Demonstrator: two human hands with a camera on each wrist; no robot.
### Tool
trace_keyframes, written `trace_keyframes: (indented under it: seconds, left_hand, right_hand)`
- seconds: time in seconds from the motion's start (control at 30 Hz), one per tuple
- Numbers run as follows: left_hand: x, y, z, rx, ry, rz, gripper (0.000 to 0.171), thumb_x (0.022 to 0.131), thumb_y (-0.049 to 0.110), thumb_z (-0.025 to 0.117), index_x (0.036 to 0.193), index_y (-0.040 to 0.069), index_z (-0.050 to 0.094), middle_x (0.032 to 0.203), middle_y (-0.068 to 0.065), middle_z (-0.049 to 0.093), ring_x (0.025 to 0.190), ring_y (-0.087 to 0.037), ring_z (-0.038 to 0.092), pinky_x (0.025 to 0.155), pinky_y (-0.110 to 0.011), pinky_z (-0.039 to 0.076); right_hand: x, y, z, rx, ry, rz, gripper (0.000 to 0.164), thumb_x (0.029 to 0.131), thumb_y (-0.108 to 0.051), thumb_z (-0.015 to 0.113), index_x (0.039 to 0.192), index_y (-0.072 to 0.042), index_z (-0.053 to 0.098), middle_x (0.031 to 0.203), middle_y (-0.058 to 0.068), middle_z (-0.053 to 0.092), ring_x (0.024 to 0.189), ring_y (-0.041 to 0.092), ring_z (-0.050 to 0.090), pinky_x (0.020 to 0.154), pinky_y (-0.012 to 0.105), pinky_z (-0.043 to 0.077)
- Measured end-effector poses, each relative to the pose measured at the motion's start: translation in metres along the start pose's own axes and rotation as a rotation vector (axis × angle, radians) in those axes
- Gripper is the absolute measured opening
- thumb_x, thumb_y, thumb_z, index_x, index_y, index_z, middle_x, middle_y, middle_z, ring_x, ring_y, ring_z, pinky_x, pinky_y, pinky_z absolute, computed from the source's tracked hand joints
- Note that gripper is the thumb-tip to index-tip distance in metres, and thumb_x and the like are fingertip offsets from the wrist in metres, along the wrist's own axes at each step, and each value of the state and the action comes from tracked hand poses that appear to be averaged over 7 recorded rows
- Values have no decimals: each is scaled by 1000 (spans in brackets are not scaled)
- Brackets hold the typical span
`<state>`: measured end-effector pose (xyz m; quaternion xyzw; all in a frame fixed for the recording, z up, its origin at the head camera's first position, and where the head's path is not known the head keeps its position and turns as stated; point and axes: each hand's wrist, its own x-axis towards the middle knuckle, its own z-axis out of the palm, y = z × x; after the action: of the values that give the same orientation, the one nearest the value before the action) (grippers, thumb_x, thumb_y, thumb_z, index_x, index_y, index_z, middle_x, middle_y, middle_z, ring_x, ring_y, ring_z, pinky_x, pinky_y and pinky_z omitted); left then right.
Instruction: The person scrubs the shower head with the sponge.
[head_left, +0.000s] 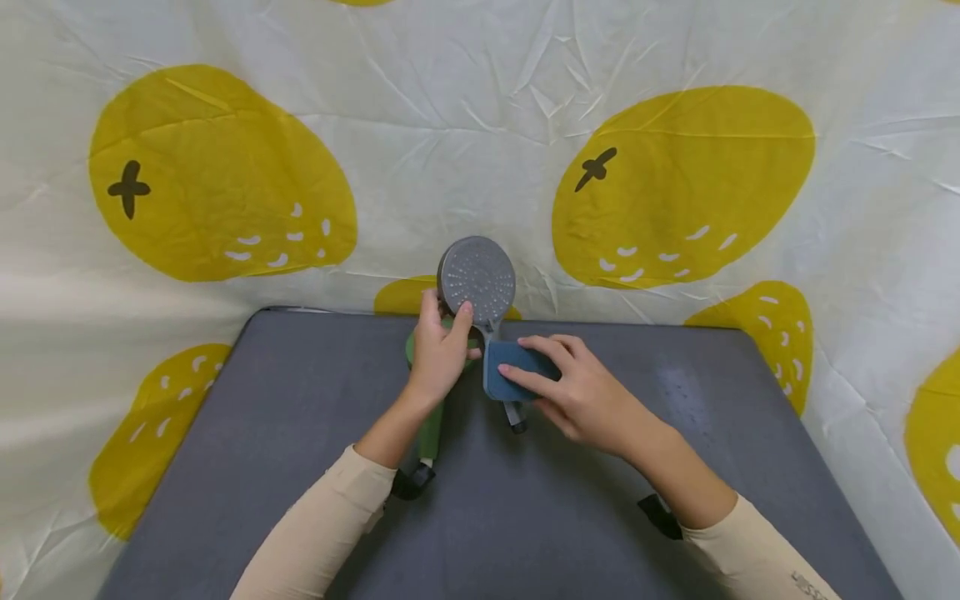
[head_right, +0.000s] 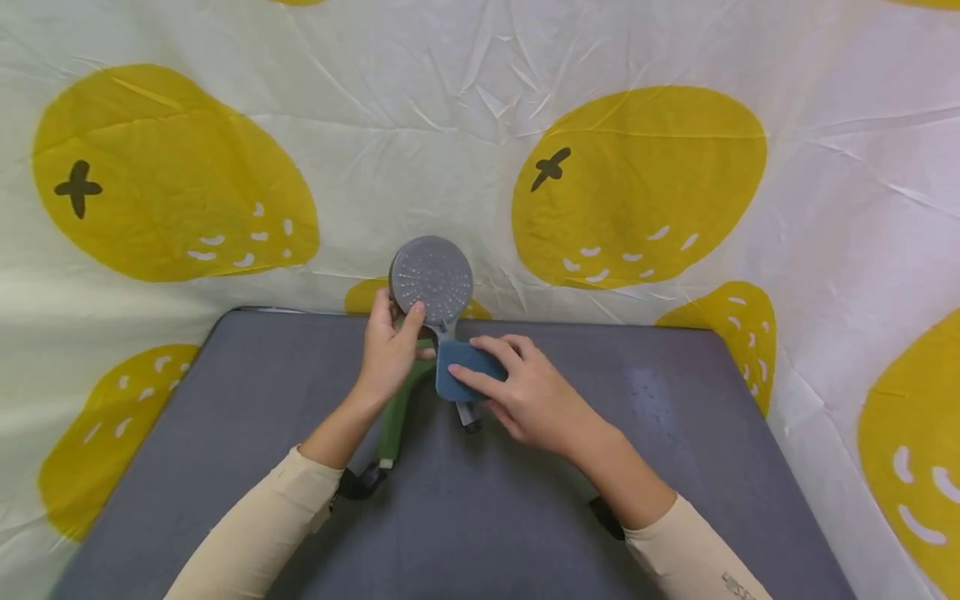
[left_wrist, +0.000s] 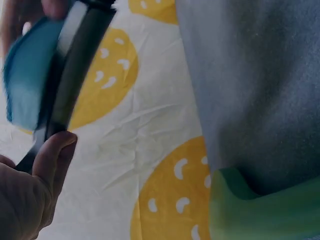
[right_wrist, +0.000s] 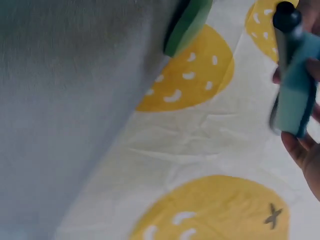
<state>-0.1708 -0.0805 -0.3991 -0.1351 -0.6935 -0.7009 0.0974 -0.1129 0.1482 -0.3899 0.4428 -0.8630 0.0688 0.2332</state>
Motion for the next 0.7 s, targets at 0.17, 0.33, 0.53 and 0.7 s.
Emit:
trace_keyframes:
  seconds: [0.17,0.33,0.53,0.7]
  left_hand:
    - [4,-4,2,93,-33,-27,37,109,26,54,138,8,41,129,-17,60,70,-31,68,61,-40,64]
    - [3,-1,3,178,-59,2,38,108,31,54,137,9,43,126,-15,59,89,-24,66,71,-37,59]
    - [3,0,6,230,-64,18,38,108,33,55,135,10,44,124,-15,60,100,-27,66,77,-40,59]
    - [5,-3,4,280,-57,43,37,108,31,56,134,8,44,122,-15,61,83,-25,69,67,-34,59]
  right_hand:
    - [9,0,-11,-117,-83,-117,60,85,-12,83,140,-27,65,143,16,56,115,40,56,94,53,56]
    - [23,1,-18,-221,-99,-106,60,85,-8,83,140,-26,66,143,17,55,117,40,55,95,52,56]
    - [31,-2,-19,-298,-123,-97,56,86,-8,83,138,-24,67,139,19,56,116,41,55,90,50,59]
    - [28,-8,-15,-272,-157,-132,57,82,-9,87,135,-25,70,137,16,57,111,40,57,85,48,60]
